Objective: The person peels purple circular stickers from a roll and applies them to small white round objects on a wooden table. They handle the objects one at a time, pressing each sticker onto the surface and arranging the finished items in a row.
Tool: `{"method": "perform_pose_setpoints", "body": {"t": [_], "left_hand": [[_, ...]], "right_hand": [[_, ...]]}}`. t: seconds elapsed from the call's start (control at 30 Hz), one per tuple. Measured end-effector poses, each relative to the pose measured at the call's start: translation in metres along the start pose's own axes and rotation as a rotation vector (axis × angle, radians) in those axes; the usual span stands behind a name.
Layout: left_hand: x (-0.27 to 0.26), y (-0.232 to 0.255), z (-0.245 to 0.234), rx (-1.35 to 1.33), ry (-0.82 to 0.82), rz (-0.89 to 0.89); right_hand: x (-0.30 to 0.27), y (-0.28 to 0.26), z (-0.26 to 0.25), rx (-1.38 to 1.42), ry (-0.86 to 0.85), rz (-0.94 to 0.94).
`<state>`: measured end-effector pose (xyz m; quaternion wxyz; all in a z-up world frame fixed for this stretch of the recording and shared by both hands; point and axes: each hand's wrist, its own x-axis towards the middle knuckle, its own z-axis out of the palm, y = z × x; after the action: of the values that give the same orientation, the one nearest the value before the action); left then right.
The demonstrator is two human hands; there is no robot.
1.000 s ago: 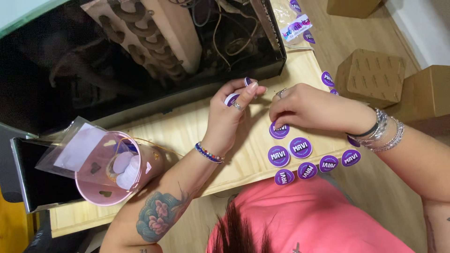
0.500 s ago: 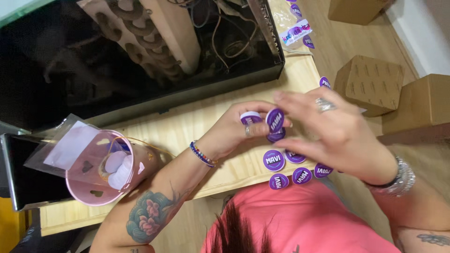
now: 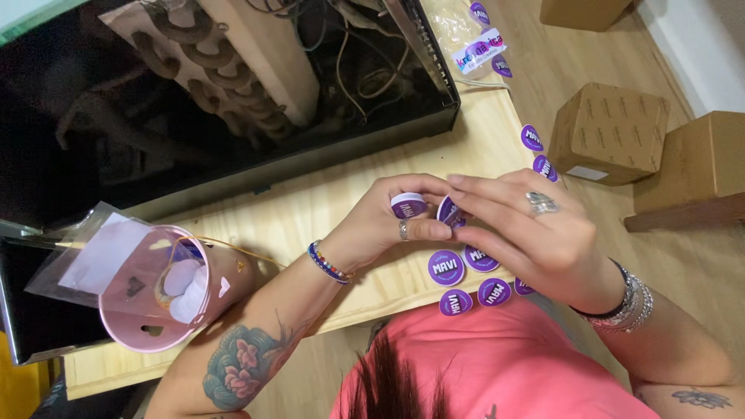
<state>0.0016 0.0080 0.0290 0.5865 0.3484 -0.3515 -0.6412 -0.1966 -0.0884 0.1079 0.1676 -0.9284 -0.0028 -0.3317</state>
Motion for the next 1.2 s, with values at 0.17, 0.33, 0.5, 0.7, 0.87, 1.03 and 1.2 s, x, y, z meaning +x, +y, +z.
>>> {"method": "perform_pose_setpoints", "body": {"t": [0.17, 0.33, 0.5, 0.7, 0.87, 1.03, 1.2], "left_hand": [[0.001, 0.001, 0.001, 0.022, 0.023, -0.027], [0.001, 0.005, 0.002, -0.043, 0.0, 0.01], [0.002, 0.012, 0.004, 0.031, 0.055, 0.069], [0.007, -0.001, -0.003, 0.006, 0.211, 0.115], [0.009, 0.007, 0.001, 0.049, 0.295, 0.116], [0.012, 0.001, 0.001, 0.023, 0.365, 0.178], [0.013, -0.003, 0.003, 0.067, 0.396, 0.162]], "right_hand": [[-0.006, 0.001, -0.003, 0.042, 0.032, 0.02], [-0.003, 0.003, -0.011, 0.181, -0.04, 0.178], [0.003, 0.011, -0.016, 0.256, -0.057, 0.435], [-0.003, 0.025, -0.011, 0.062, -0.089, 0.63], [0.008, 0.042, 0.002, 0.455, -0.333, 0.864], [0.004, 0.051, 0.017, 0.723, -0.347, 0.945], [-0.005, 0.051, 0.028, 0.59, -0.365, 0.983]]}}
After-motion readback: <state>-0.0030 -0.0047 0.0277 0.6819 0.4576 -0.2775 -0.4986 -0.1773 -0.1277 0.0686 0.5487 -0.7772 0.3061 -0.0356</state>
